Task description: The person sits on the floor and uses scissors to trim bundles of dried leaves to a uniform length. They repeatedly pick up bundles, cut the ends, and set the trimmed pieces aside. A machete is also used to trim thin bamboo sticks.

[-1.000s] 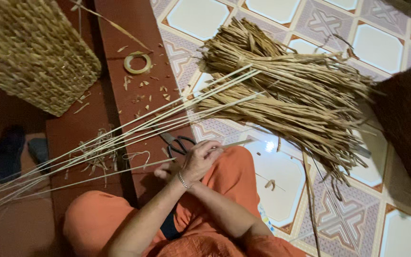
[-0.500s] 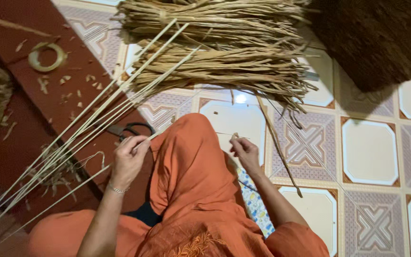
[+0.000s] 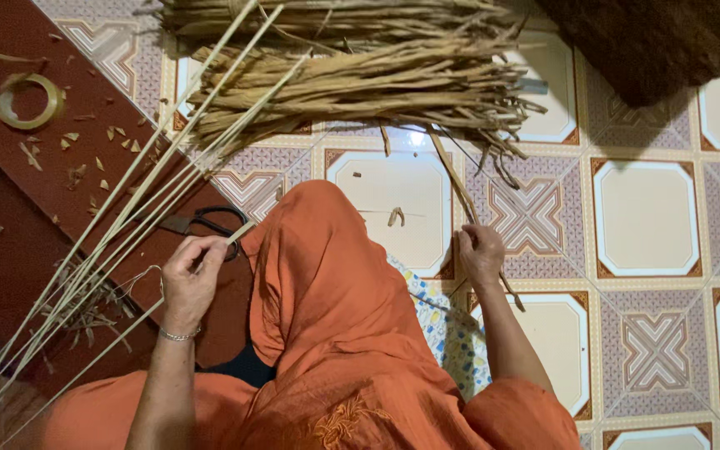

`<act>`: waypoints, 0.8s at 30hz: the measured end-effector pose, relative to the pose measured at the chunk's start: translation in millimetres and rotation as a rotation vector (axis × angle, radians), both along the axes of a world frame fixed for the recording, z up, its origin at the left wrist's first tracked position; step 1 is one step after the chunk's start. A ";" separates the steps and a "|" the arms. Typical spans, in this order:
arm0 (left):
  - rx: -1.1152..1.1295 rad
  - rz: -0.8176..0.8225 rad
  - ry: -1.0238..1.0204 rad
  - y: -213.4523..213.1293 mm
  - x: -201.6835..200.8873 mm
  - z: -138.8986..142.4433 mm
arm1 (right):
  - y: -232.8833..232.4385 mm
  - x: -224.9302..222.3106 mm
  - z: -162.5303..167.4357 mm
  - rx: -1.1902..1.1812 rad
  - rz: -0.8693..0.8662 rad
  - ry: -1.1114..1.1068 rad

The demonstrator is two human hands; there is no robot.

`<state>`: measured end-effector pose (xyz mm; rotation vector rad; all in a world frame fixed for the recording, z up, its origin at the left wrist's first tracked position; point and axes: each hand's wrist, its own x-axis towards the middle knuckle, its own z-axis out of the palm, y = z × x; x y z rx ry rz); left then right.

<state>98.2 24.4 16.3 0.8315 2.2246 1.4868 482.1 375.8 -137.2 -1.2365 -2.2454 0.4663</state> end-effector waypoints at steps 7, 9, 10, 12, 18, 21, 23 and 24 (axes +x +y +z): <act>0.032 -0.011 -0.010 -2.6 -3.3 -22.9 | 7.4 -53.9 -4.0 0.023 0.116 0.080; 0.023 -0.004 -0.079 -1.1 -5.2 -27.1 | 18.5 -92.5 -7.6 -0.180 0.176 0.176; 0.016 0.001 -0.114 -1.3 -5.9 -28.5 | 26.0 -115.7 -10.0 -0.372 0.187 0.258; -0.003 -0.018 -0.037 -1.2 -8.0 -30.0 | 42.9 -168.7 -13.1 -0.785 0.227 0.457; -0.054 -0.018 0.022 -9.2 -12.0 -29.4 | 87.1 -290.8 3.9 -1.410 -0.025 0.786; -0.084 -0.015 0.019 -12.5 -12.5 -31.2 | 95.0 -336.5 19.1 -1.351 -0.073 0.870; -0.101 -0.001 0.003 -13.7 -13.9 -34.4 | 96.7 -358.1 27.5 -1.191 -0.131 0.852; -0.100 0.006 -0.008 -14.4 -14.1 -36.6 | 98.5 -366.9 30.9 -1.115 -0.157 0.837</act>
